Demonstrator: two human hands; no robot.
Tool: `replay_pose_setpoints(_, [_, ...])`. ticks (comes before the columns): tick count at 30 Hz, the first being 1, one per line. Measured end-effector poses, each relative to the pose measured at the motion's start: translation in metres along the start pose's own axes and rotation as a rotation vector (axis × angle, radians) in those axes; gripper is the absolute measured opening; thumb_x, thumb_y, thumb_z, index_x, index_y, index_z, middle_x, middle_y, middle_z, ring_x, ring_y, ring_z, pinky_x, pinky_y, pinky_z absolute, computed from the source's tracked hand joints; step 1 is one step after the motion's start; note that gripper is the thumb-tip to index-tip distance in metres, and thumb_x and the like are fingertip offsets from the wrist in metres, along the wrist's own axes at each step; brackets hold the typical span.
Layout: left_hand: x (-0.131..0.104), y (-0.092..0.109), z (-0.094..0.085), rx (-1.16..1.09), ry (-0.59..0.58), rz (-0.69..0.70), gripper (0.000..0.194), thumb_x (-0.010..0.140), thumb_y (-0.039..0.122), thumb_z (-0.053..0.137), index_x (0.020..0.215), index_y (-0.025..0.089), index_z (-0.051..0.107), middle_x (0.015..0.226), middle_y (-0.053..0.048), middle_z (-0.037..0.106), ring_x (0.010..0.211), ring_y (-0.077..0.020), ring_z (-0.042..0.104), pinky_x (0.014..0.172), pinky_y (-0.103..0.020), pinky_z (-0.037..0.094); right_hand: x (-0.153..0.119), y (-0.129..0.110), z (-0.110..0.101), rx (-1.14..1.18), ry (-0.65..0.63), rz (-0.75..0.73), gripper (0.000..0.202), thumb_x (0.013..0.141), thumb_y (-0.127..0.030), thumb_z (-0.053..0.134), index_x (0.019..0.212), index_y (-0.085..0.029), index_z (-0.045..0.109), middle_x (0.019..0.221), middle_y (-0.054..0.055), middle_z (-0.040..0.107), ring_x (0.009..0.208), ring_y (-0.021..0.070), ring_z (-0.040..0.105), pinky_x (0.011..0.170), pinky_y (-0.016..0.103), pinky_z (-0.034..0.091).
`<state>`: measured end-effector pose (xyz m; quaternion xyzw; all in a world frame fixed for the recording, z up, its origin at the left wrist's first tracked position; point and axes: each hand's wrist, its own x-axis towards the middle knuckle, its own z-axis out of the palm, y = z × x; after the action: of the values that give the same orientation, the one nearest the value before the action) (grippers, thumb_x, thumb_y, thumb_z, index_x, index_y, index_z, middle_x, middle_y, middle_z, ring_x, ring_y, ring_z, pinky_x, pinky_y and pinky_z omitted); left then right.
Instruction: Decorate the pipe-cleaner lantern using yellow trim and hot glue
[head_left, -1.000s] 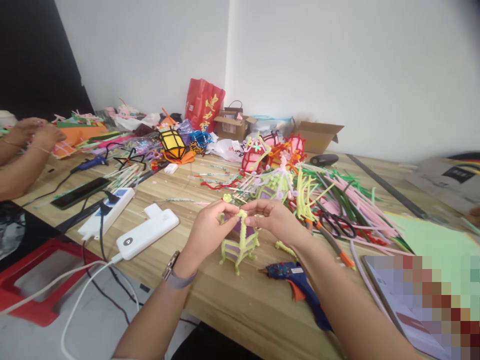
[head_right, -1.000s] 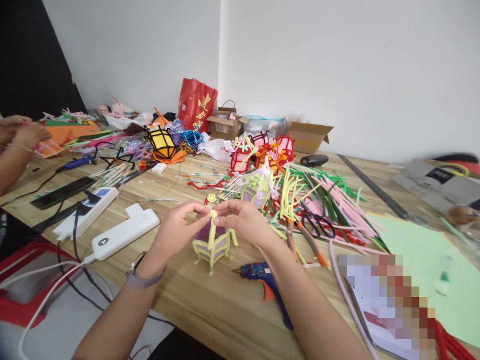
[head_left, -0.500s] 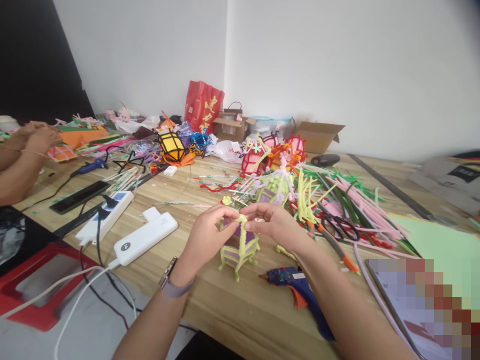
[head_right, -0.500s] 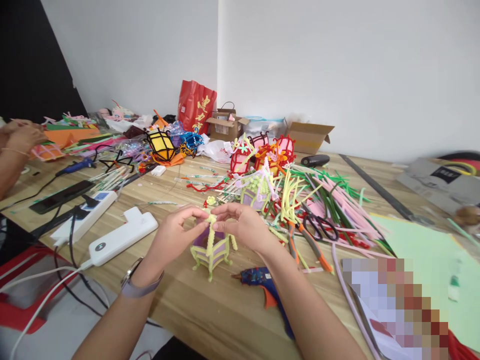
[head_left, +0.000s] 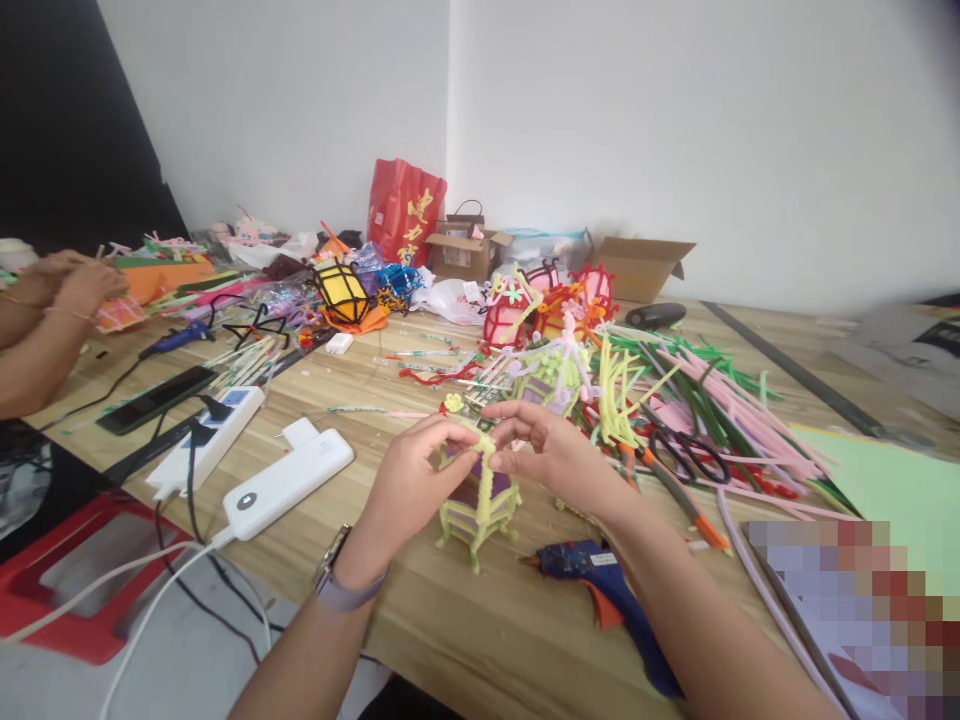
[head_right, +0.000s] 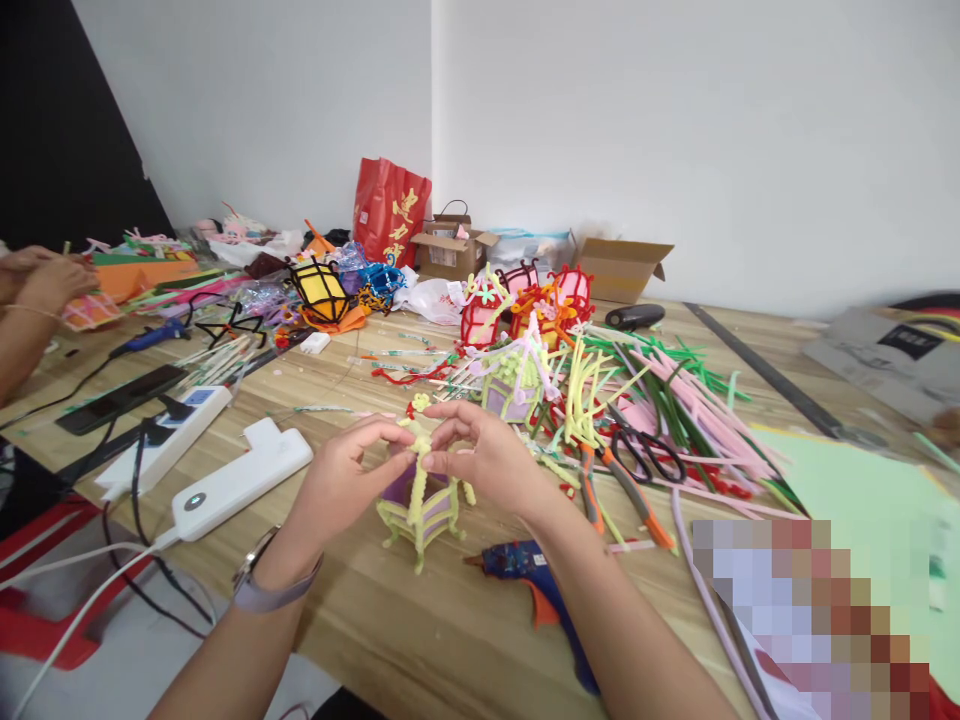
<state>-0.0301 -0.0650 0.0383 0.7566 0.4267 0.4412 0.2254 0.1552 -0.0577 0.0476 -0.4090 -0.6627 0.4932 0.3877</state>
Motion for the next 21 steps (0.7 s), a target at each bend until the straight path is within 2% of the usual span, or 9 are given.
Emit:
replay_pose_setpoints(11, [-0.0001,-0.0009,-0.0004,0.000,0.003,0.005,0.011,0.077,0.016,0.059,0.083,0.021,0.067,0.090,-0.002,0.070,0.089,-0.0165,0.064,0.077,-0.026,0.050,0.0004,0.0019,-0.0007,-0.035,-0.018,-0.051,0.048,0.071,-0.032,0.072,0.113,-0.021,0.051,0.080,-0.001,0.061,0.076,0.0152,0.058,0.072,0.032,0.046])
replay_pose_setpoints(21, [0.0002,0.0017,-0.0010,0.008,-0.002,-0.004,0.011,0.078,0.017,0.058,0.083,0.021,0.067,0.090,-0.002,0.070,0.090,-0.0182,0.064,0.079,-0.029,0.051,-0.0008,-0.0002,0.0001,-0.040,-0.020,-0.054,0.048,0.072,-0.027,0.070,0.115,-0.021,0.049,0.081,-0.001,0.060,0.078,0.0151,0.057,0.073,0.032,0.047])
